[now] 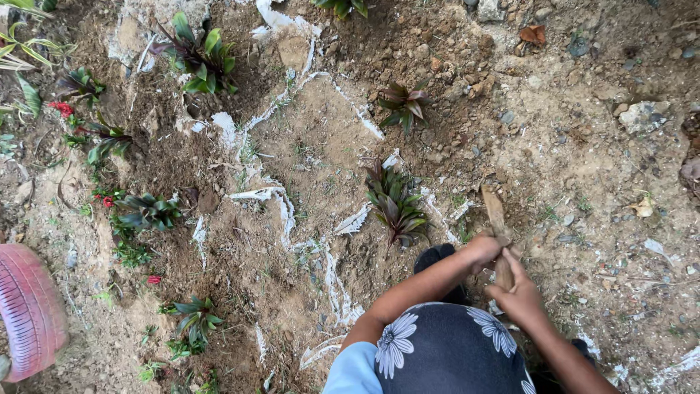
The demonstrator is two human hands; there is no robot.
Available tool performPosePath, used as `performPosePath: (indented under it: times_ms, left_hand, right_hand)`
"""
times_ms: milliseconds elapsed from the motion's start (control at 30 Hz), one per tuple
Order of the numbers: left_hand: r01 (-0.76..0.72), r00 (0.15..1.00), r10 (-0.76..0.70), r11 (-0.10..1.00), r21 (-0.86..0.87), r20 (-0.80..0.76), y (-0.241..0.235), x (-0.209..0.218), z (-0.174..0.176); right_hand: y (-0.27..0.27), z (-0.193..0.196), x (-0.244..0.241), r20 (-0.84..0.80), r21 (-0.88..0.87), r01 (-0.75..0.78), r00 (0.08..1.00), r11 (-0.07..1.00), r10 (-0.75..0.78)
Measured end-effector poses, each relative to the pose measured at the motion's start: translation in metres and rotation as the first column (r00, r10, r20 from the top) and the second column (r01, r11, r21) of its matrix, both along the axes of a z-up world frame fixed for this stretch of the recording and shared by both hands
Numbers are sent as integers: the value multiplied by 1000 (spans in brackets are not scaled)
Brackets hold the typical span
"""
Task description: The person uses a small hand hoe to dig holes in the soil, places small leafy plants into the holes, and covers the roots with soil. The person repeats this process for several plants along a marked row in the garden bed.
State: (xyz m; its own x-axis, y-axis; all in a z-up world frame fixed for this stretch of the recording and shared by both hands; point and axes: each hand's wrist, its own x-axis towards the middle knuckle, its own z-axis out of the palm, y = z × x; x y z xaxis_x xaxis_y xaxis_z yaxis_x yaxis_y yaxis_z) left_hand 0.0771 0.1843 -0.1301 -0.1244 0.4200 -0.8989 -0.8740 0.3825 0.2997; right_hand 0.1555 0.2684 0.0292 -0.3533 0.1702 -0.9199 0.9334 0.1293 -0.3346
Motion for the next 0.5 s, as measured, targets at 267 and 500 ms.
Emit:
performPosePath:
  times_ms: [267, 500]
  left_hand:
    - [-367, 864, 373, 926, -85, 339, -7, 25, 16]
    - [-160, 977, 178, 976, -150, 117, 12, 21, -11]
  right_hand:
    - [14, -18, 1, 287, 68, -611, 769, 789, 571]
    - [-2, -49, 11, 279, 115, -569, 805, 814, 523]
